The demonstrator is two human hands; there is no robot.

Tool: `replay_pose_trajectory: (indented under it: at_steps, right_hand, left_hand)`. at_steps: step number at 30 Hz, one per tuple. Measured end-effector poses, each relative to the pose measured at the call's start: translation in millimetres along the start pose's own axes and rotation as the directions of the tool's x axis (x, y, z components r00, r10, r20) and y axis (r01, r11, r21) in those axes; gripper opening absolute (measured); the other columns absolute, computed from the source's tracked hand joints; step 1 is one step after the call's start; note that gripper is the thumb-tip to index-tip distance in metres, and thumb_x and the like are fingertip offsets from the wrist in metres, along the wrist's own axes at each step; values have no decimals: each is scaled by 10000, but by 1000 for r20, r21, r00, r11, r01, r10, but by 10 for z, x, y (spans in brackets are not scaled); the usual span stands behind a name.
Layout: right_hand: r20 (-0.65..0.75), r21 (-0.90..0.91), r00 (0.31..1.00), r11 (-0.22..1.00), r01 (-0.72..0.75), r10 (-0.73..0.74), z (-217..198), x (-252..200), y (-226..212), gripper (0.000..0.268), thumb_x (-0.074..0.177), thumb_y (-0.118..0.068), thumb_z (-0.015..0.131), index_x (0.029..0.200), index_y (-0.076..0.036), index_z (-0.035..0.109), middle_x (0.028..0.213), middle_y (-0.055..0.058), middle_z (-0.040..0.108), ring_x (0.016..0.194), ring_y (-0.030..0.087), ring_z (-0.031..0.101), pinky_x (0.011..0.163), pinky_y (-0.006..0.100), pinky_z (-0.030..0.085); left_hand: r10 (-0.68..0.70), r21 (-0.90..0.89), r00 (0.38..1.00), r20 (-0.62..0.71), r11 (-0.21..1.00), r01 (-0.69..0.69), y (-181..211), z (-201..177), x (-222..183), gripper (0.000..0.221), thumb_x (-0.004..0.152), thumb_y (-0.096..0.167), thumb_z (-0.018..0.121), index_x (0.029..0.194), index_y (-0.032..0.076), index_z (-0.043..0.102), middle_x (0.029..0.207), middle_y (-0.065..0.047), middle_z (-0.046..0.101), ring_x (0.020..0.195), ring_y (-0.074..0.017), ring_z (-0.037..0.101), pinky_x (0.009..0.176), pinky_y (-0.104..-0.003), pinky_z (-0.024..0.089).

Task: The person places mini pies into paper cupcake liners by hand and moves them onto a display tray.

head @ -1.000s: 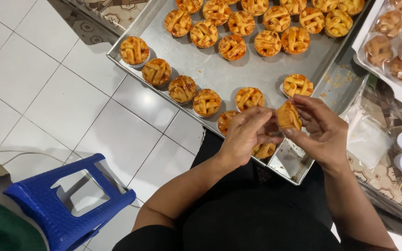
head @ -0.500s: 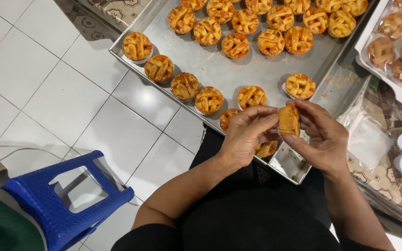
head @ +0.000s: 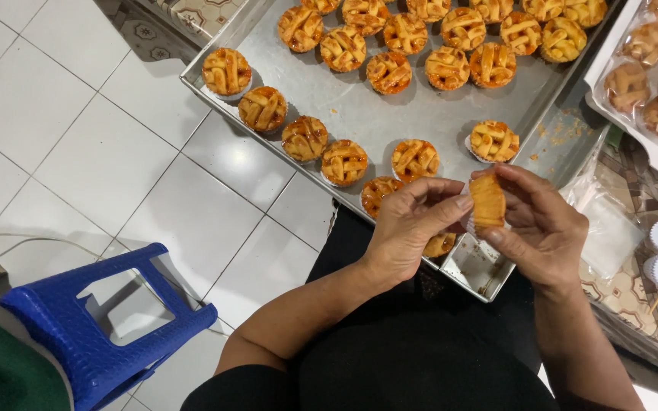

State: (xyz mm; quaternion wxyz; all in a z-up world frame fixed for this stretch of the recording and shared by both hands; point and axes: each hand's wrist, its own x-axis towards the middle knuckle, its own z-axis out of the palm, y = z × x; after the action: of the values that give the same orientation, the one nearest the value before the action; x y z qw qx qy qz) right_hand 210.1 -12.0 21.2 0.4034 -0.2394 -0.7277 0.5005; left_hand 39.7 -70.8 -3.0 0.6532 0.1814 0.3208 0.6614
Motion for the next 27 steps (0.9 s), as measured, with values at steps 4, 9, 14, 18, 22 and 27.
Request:
replay_pose_trajectory:
  at_steps: [4,9,14,18,22,27]
  right_hand:
    - [47,-99,985,980,171,-167,6,-7,106,747,823,-37,761,1466,107,411,1472,291,520,1377,360,579,1252,400,486]
    - [98,-457,967,852,253,-235,22,4,30,744,830,-185,822,1415,120,478,1351,296,617,1238,365,665,1047,378,604]
    - [77,-417,983,890,186,-169,25,-7,-89,760,809,-129,832,1430,116,467,1365,283,609,1261,350,650,1085,379,583]
    - [43,-461,989,875,145,-141,59,-27,-175,764,812,-126,830,1442,117,472,1355,280,617,1245,335,651,1134,393,549]
    - [4,-591,995,803,79,-95,75,-86,-184,766,807,-166,859,1443,87,516,1360,282,625,1203,334,672,1076,403,577]
    - [54,-663,994,741,107,-96,109,-44,-244,764,800,-200,879,1410,106,536,1341,287,644,1177,349,681,993,387,604]
  left_hand:
    - [-6,2,1000,-19,1000,6,27,0,24,226,889,161,798,1057,42,704,961,-75,719,811,-177,709,703,-325,643]
    - [-34,22,993,-117,999,37,-8,3,56,81,918,94,743,953,36,698,869,-69,685,801,-184,700,632,-301,631]
    - [-60,19,988,-141,998,63,-19,4,70,64,926,95,709,889,47,690,823,-72,696,747,-191,704,586,-302,612]
    - [9,93,985,-174,996,7,-111,-25,91,100,927,32,627,837,6,661,749,-77,641,634,-156,637,548,-282,586]
    - [56,296,977,-204,955,7,-136,-51,102,142,965,121,623,852,38,650,717,-24,601,638,-95,571,544,-247,487]
    - [215,417,966,-141,898,-139,-98,-28,82,246,992,121,591,753,103,537,651,17,534,573,-72,519,496,-243,453]
